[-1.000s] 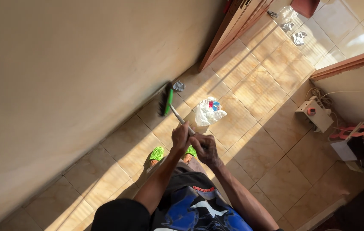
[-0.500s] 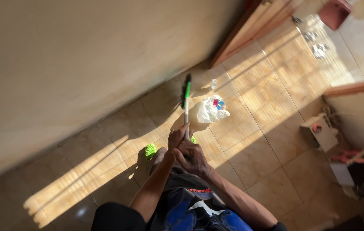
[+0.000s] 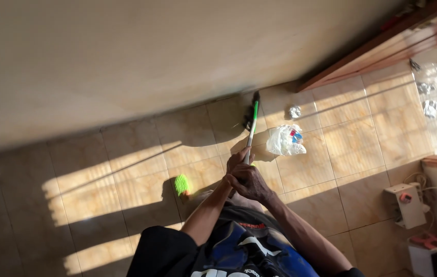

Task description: The person sweeps the tiled floor using a broom, gathering debris from the corners and along the walls.

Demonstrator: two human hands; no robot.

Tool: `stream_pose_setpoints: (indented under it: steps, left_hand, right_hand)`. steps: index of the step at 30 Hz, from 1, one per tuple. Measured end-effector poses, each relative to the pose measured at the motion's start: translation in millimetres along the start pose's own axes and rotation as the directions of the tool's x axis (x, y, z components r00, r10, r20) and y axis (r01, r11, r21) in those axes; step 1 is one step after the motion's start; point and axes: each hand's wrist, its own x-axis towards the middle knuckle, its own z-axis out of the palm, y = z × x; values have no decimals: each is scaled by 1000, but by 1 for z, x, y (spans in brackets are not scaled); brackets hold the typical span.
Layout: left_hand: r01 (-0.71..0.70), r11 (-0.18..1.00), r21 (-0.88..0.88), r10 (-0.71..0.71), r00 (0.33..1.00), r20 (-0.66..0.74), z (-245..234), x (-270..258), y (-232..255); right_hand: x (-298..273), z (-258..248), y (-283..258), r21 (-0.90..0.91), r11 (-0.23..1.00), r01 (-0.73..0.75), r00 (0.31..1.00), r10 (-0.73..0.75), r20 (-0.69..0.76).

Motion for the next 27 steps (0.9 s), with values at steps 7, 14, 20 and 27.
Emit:
stream_pose_setpoints:
  steps: [7, 14, 20, 27]
  left_hand:
    - [413, 873, 258, -479, 824, 303, -163, -6, -4]
    - [530, 807, 260, -560, 827, 54, -295, -43, -31]
    - [542, 784, 303, -536, 837, -109, -343, -45, -65]
    - [570, 742, 353, -555, 817, -153, -370, -61, -88]
  right_hand:
    - [35, 82, -81, 4, 982, 187, 981, -187, 45]
    - [62, 177, -127, -171, 928, 331, 934, -297, 197]
    - [85, 239, -132, -333, 902, 274, 959, -283, 22]
    - [117, 272, -124, 230, 971, 65, 949, -132, 288]
